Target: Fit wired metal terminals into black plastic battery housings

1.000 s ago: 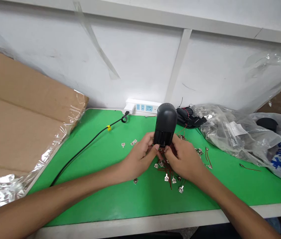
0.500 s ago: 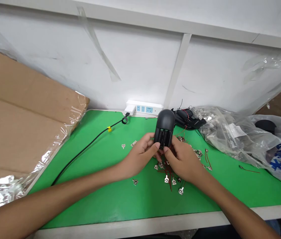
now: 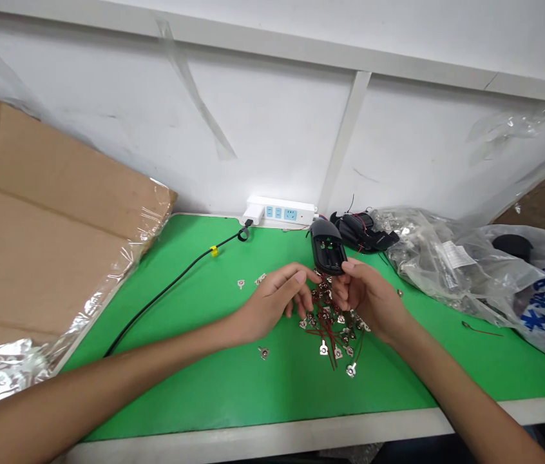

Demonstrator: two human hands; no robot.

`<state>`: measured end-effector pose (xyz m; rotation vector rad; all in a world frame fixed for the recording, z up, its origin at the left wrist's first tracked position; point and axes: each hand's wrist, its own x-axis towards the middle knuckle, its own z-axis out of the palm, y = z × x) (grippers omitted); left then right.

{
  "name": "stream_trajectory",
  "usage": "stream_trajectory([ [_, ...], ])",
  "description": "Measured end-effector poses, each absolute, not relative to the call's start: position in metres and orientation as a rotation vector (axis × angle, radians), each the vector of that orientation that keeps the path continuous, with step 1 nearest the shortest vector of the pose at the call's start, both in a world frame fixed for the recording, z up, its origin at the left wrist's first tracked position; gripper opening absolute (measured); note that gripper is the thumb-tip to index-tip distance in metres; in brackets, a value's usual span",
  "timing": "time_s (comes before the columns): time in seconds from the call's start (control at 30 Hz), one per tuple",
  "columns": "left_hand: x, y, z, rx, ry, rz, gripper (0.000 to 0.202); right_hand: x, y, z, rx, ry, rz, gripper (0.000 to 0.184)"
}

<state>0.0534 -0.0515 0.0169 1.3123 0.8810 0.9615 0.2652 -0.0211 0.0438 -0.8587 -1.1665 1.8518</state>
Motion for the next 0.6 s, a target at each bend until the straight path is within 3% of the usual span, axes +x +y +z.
stream_trajectory([
  [0.4,0.053,-0.050,0.011,1.349,0.864,0.987,0.052,0.267,-0.024,0.035,-0.849,-1.353,1.778,0.030],
  [0.6,0.054,-0.051,0.013,1.376,0.846,0.972,0.053,0.265,-0.033,0.043,-0.970,-1.774,1.414,0.023],
])
